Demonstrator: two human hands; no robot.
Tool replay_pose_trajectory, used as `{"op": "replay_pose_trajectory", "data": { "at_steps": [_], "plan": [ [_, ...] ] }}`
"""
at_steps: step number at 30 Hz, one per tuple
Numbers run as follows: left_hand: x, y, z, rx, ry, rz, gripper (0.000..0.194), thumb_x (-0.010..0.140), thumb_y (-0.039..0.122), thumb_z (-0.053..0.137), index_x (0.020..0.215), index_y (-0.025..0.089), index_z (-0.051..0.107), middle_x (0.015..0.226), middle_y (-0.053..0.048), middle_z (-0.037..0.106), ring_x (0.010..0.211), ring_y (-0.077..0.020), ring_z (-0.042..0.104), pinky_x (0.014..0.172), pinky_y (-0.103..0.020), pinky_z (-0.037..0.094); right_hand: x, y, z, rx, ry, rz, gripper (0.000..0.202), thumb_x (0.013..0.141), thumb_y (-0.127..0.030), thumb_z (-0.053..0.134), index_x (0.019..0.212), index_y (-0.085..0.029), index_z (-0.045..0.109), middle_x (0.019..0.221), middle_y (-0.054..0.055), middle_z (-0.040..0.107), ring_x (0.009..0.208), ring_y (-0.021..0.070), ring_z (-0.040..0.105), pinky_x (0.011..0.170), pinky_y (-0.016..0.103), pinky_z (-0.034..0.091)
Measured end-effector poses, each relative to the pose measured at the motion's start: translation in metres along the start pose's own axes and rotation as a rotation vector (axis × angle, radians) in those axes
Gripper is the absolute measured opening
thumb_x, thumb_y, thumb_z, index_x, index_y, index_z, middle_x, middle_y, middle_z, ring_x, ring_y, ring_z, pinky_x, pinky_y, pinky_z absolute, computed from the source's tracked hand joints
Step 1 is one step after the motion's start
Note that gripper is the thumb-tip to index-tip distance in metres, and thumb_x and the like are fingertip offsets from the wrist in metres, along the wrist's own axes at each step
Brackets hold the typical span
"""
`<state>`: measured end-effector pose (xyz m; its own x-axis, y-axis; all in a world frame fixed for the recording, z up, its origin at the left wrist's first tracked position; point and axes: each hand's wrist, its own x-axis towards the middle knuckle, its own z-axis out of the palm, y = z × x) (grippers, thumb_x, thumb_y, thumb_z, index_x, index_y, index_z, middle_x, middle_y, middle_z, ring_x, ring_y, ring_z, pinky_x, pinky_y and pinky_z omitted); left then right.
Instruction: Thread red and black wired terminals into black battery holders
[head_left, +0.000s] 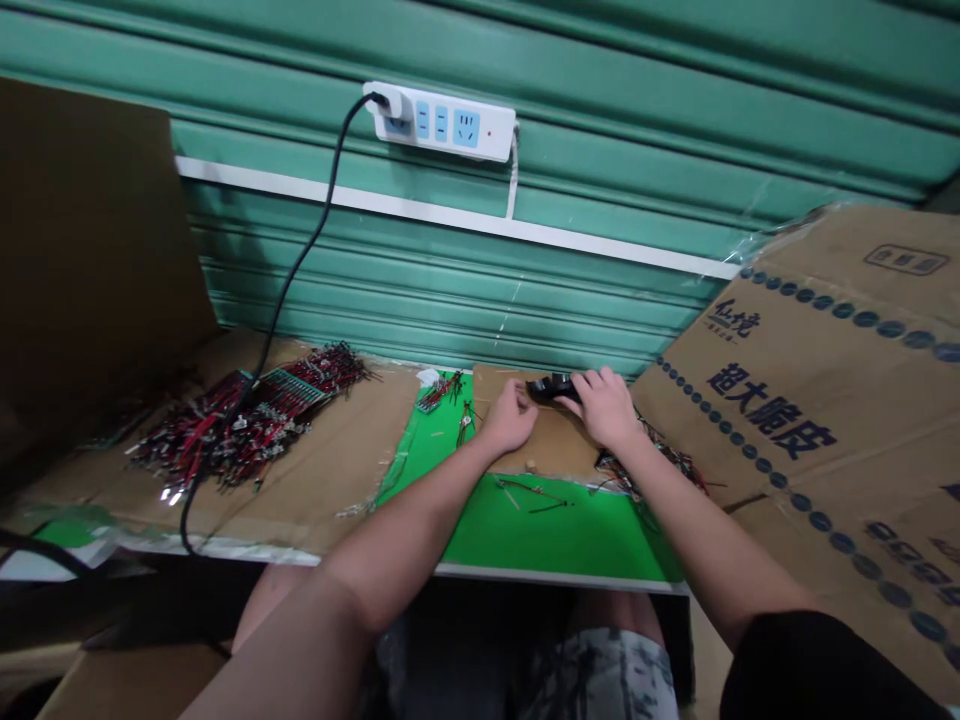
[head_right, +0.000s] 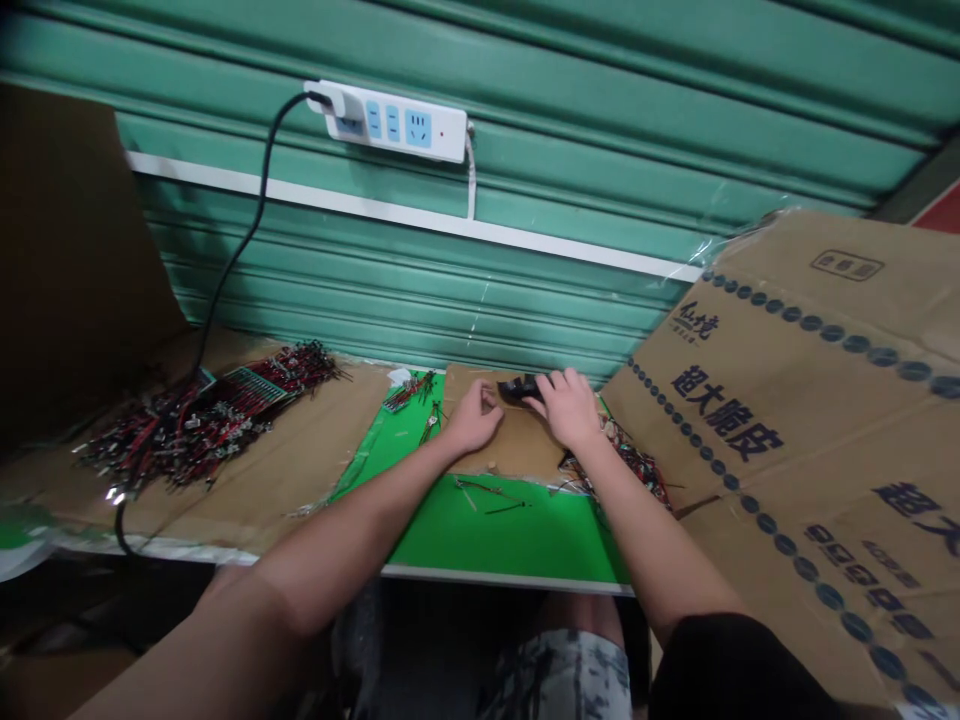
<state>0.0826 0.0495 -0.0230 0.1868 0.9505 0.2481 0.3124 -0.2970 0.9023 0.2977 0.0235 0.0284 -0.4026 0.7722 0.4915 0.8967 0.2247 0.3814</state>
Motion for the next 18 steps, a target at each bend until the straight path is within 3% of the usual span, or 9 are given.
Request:
{"op": "replay_pose_trajectory", "data": {
  "at_steps": [5,10,15,18],
  "plan": [
    [0.001,-0.002,0.001,0.023,-0.016,0.051,0.048,0.088,0.015,0.070,0.135,0.017,0.060,0.105,-0.007,0.074,0.096,-0.0229,0.070,0.095,-0.038,0.055,-0.004,-0.006,0.003,-0.033,-0.060,-0.067,0.041,0.110,-0.050,0.052,0.121,-0.015,0.071,0.109,0.018,0.068,0.105,0.0344,0.049,0.086,0.042,0.031],
    [0.004,-0.007,0.004,0.048,-0.026,0.122,0.053,0.088,0.015,0.069,0.141,0.017,0.063,0.115,-0.010,0.077,0.106,-0.0249,0.071,0.104,-0.040,0.056,0.006,-0.006,0.001,-0.020,-0.196,-0.228,0.032,0.107,-0.039,0.060,0.124,-0.014,0.069,0.115,0.018,0.067,0.111,0.0346,0.051,0.092,0.042,0.033],
    [0.003,-0.006,0.004,0.064,-0.056,0.116,0.049,0.088,0.015,0.069,0.137,0.015,0.069,0.126,-0.014,0.078,0.114,-0.0274,0.073,0.109,-0.042,0.056,0.012,0.005,0.001,-0.001,-0.242,-0.273,0.034,0.105,-0.043,0.065,0.121,-0.013,0.069,0.118,0.019,0.068,0.112,0.0338,0.054,0.094,0.041,0.035],
    [0.002,-0.005,0.003,0.068,-0.064,0.095,0.056,0.087,0.017,0.072,0.143,0.013,0.066,0.129,-0.017,0.078,0.118,-0.0301,0.073,0.111,-0.044,0.055,0.012,0.016,0.000,0.005,-0.272,-0.276,0.039,0.104,-0.043,0.065,0.126,-0.011,0.067,0.121,0.020,0.069,0.114,0.0334,0.056,0.096,0.041,0.036]
  ]
}}
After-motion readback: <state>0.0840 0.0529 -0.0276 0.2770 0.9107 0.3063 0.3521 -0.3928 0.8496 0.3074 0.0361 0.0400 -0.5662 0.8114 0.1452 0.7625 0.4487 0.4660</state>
